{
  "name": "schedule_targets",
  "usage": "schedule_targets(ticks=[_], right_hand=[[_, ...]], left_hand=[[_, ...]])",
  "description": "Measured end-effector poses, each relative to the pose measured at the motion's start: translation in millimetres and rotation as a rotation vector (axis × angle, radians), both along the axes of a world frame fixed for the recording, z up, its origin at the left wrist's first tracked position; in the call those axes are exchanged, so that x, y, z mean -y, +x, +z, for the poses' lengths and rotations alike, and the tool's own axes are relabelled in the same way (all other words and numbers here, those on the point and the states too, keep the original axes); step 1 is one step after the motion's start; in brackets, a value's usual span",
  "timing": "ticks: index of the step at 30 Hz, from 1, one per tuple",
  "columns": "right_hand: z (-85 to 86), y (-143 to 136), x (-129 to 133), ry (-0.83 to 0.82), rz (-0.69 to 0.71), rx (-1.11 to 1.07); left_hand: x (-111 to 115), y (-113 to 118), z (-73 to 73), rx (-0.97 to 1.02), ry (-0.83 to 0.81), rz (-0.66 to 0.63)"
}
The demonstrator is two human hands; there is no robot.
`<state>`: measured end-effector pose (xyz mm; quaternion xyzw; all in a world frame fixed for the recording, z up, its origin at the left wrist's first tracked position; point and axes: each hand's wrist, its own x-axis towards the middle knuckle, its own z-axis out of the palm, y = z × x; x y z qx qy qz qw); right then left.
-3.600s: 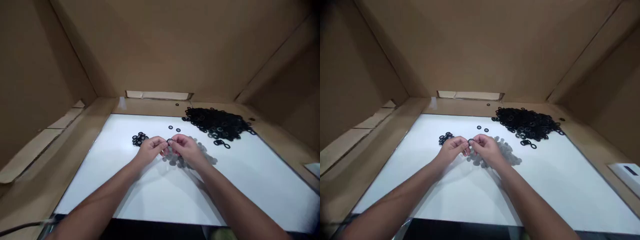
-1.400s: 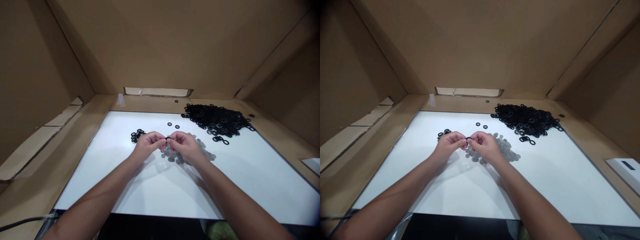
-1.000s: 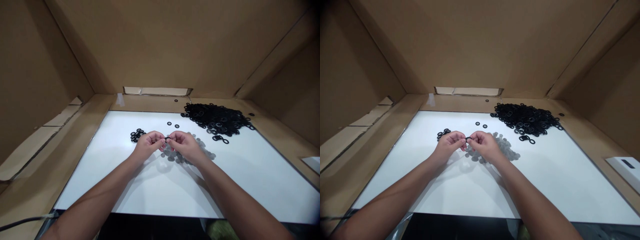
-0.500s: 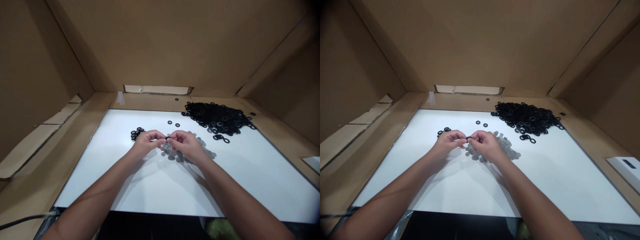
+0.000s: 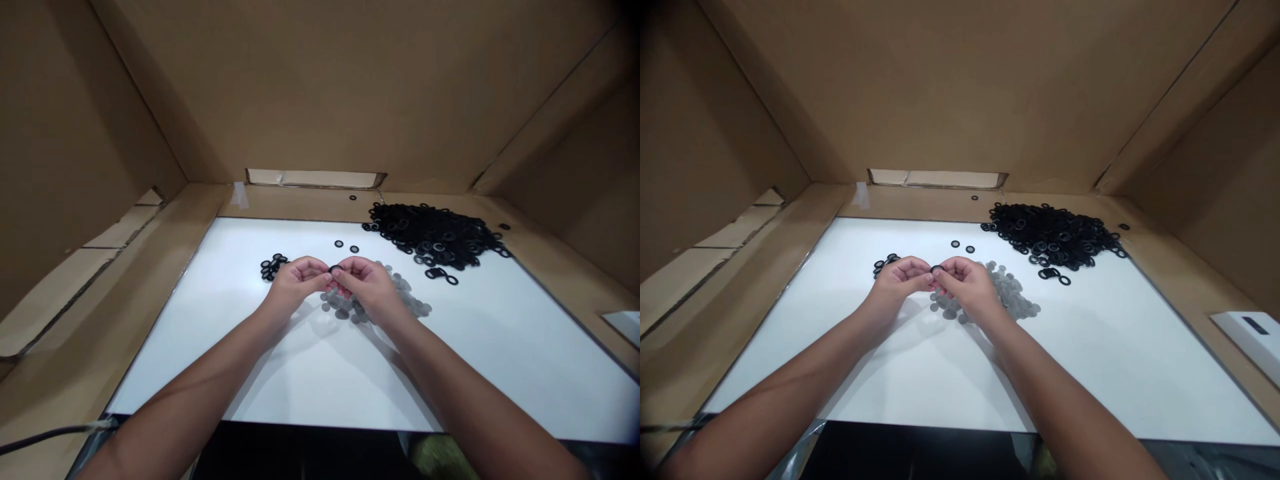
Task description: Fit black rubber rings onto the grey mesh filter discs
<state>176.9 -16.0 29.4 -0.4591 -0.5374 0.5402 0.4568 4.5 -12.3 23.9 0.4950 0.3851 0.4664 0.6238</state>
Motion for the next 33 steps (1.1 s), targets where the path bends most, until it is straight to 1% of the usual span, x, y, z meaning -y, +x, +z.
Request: schedule_targets(ticks=[5, 10, 15, 18, 21, 23, 28, 33], right_hand=[[1.8, 3.1, -0.4, -0.012, 0.011, 0.071], [0.2, 3.2, -0.4, -0.048, 0.04, 0.1], [-0.6, 3.8, -1.0, -0.084, 0.089, 0.111], [1.0, 4.5, -0.9, -0.107, 0.096, 0.126], [2.5, 5.2, -0.2, -0.118, 0.089, 0.13], [2.9, 6.3, 0.2, -0.104, 0.089, 0.122], [3.9, 9.7, 1.2, -0.074, 0.084, 0.108], [3.5, 8.1, 1.8, -0.04, 0.042, 0.07]], left_hand=[[-1.5, -5.3, 2.8, -0.077, 0.063, -0.033], [0.2, -5.2, 4.5, -0.094, 0.017, -0.049], [-2.8, -1.5, -4.2, -0.127, 0.085, -0.025], [-4.7, 0.2, -11.2, -0.128, 0.138, -0.015], [-4.7, -0.1, -14.3, -0.116, 0.189, 0.003], [-3.8, -1.4, -13.2, -0.111, 0.184, -0.01], [-0.3, -4.5, -5.2, -0.098, 0.105, -0.06], [0.4, -1.9, -5.0, -0.062, 0.109, -0.004]])
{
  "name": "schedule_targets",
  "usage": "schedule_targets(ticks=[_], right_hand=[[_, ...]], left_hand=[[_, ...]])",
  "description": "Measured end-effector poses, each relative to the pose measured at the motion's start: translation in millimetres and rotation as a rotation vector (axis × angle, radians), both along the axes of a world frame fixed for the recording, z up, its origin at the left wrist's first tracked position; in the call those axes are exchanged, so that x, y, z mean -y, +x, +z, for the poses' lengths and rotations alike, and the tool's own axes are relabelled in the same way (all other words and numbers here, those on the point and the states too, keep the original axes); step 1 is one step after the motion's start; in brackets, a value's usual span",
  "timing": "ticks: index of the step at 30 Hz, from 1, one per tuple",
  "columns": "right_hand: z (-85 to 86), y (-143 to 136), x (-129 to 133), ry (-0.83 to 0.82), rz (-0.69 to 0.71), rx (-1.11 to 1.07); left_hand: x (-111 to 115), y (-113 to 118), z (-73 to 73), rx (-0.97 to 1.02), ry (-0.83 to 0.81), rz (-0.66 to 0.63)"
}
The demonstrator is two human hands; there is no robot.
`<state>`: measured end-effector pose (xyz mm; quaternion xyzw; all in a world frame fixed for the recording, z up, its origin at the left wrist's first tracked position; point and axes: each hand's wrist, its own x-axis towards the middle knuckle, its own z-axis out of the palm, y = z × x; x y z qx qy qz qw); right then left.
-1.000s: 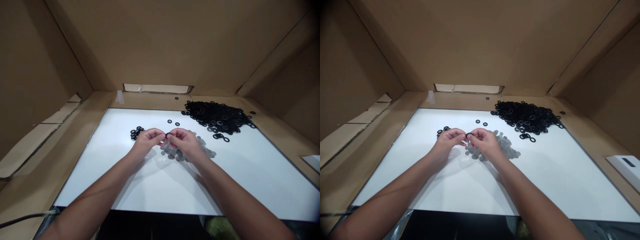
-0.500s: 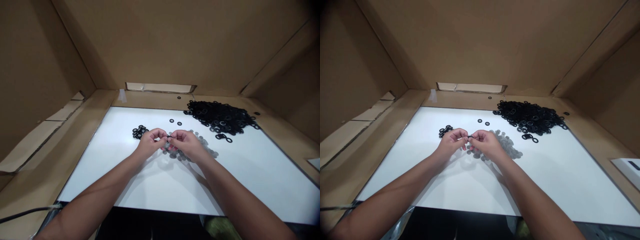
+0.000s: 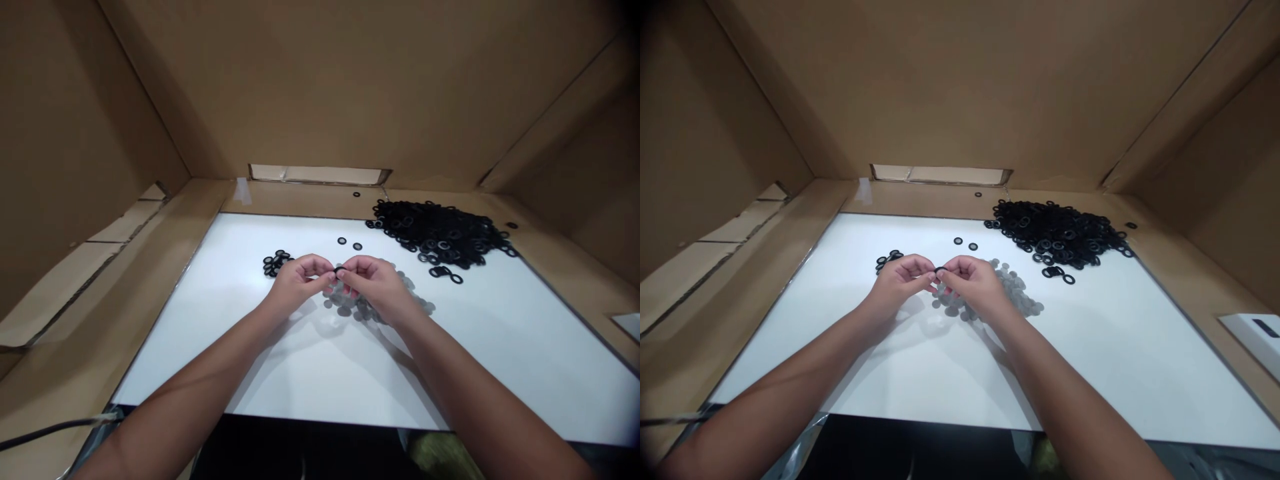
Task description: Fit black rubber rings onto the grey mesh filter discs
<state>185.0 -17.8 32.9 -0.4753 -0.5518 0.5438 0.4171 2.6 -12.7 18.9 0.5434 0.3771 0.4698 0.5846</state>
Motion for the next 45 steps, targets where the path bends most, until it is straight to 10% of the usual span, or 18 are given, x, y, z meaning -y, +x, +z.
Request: schedule_targets(ticks=[26, 45], right_hand=[[-6.4, -3.9, -1.2, 0.137, -0.037, 0.031], [13.7, -4.4, 6.0, 0.049, -0.016, 0.094]], left_hand=[[5.0, 3.3, 9.3, 0.046, -0.097, 0.005], [3.5, 1.9, -5.5, -0.037, 0.151, 0.037]])
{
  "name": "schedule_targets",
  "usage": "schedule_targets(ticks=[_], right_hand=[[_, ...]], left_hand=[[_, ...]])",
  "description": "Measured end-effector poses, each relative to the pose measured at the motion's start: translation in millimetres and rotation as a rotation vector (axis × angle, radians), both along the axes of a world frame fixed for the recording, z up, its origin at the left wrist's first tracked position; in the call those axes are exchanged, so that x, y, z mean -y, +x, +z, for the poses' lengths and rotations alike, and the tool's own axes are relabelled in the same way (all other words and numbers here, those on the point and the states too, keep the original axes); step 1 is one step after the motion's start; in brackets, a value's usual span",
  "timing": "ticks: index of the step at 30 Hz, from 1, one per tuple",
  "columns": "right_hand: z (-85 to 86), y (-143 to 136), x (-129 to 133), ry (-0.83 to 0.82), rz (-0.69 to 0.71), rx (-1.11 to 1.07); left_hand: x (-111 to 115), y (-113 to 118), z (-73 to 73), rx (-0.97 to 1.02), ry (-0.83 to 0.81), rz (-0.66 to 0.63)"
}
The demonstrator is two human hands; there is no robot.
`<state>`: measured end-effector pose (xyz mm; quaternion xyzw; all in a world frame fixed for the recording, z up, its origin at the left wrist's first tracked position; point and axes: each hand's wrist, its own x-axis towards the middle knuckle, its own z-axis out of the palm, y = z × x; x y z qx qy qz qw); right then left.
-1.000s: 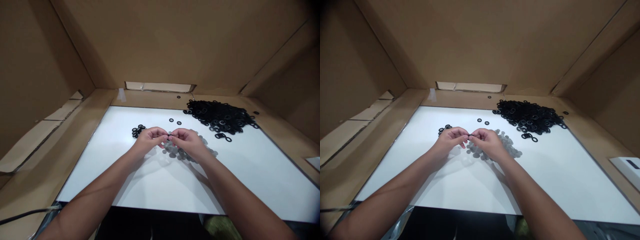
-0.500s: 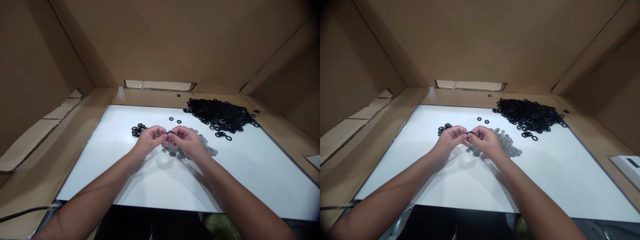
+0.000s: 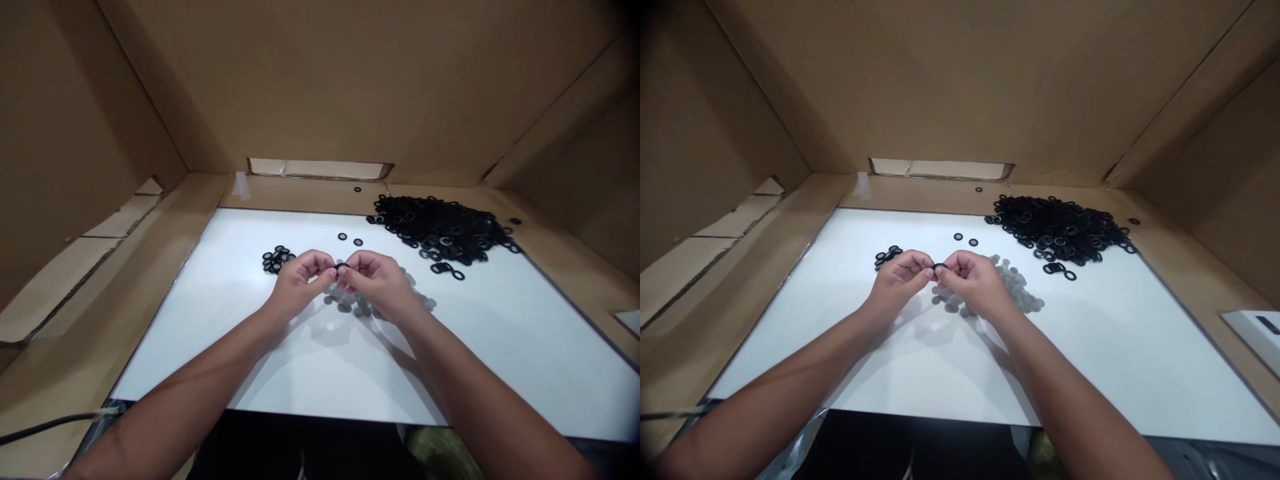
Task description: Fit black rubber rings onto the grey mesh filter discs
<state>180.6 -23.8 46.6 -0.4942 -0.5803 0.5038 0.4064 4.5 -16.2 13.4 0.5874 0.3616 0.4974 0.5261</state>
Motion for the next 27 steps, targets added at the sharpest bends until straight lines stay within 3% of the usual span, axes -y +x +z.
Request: schedule_targets(ticks=[9, 17, 27], right_hand=[[-1.7, 5.2, -1.5, 0.002, 0.039, 0.062], [-19.5, -3.2, -5.1, 0.098, -0.068, -0.054], [-13.5, -3.3, -2.2, 0.104, -0.119, 0.091]], left_hand=[[1.7, -2.7, 16.6, -0.012, -0.115, -0.05], [-4.1, 0.8, 8.2, 0.132, -0.195, -0.02], [-0.9, 4.4, 0.9, -0.009, -0.052, 0.048]])
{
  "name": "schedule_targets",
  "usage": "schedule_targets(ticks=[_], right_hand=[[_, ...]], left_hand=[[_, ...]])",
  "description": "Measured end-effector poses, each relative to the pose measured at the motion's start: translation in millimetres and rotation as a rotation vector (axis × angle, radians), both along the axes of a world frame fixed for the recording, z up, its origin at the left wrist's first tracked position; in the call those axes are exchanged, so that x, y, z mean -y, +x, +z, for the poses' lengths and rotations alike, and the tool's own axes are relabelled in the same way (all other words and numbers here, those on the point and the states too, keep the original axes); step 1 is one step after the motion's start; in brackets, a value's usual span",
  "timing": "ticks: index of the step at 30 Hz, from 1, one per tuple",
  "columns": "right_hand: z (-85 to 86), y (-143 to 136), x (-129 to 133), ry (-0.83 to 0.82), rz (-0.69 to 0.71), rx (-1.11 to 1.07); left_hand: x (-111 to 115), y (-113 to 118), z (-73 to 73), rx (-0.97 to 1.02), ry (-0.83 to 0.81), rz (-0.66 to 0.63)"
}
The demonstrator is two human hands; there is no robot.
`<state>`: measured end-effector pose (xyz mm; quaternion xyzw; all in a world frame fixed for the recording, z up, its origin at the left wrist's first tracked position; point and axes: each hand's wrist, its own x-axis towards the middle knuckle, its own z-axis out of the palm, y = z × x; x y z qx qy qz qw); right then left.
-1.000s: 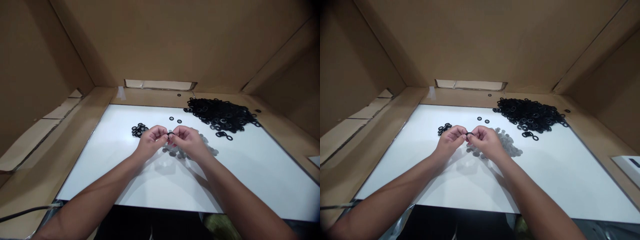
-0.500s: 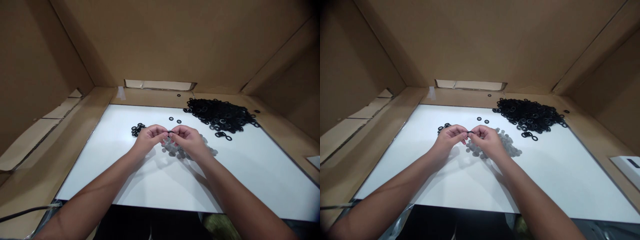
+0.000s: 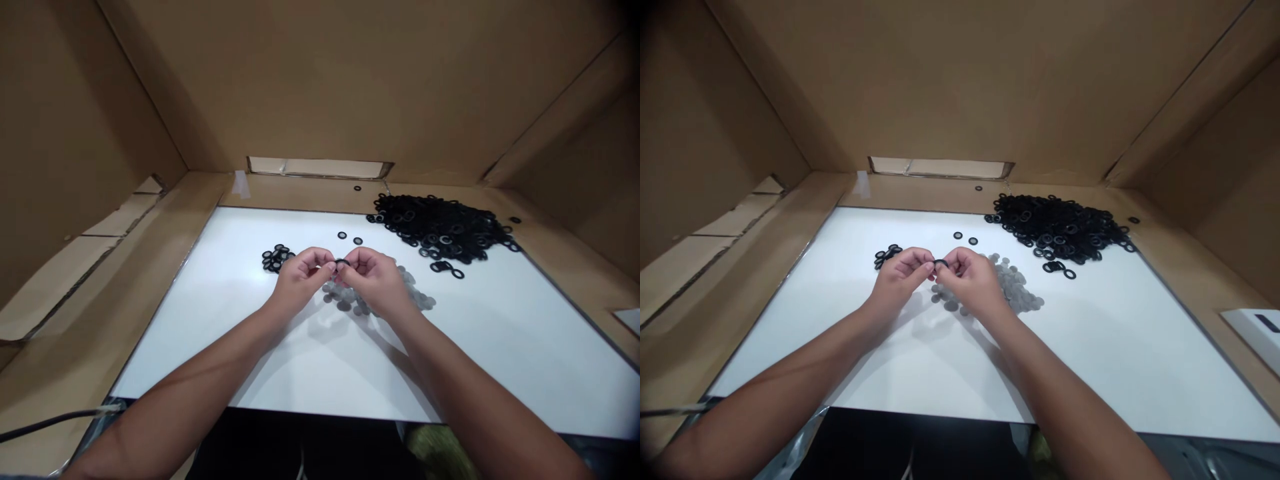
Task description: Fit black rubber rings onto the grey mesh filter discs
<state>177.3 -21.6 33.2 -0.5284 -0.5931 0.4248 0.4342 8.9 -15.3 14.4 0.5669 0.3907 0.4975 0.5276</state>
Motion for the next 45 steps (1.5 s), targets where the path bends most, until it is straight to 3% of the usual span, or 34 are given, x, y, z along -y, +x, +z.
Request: schedule_targets(ticks=[6, 11, 17, 27, 38, 45], right_hand=[[10.7, 3.0, 1.2, -0.061, 0.073, -0.01], [10.3, 4.8, 0.5, -0.033, 0.073, -0.041], [2.8, 2.0, -0.3, -0.024, 0.081, -0.146], [1.6, 4.0, -0.3, 0.008, 0.061, 0.04], [11.1, -0.3, 4.1, -0.073, 0.044, 0.054], [5.6, 5.8, -0.7, -0.049, 0.132, -0.081]], left_hand=[[-0.1, -3.5, -3.6, -0.05, 0.106, 0.021], [-5.3, -7.0, 0.4, 0.003, 0.008, -0.09], [-5.0, -5.4, 2.4, 0.09, -0.059, -0.092], [-2.9, -7.9, 12.2, -0.02, -0.068, -0.109], [2.4, -3.3, -2.3, -0.03, 0.137, -0.011], [-1.7, -5.1, -1.8, -0.001, 0.053, -0.078]])
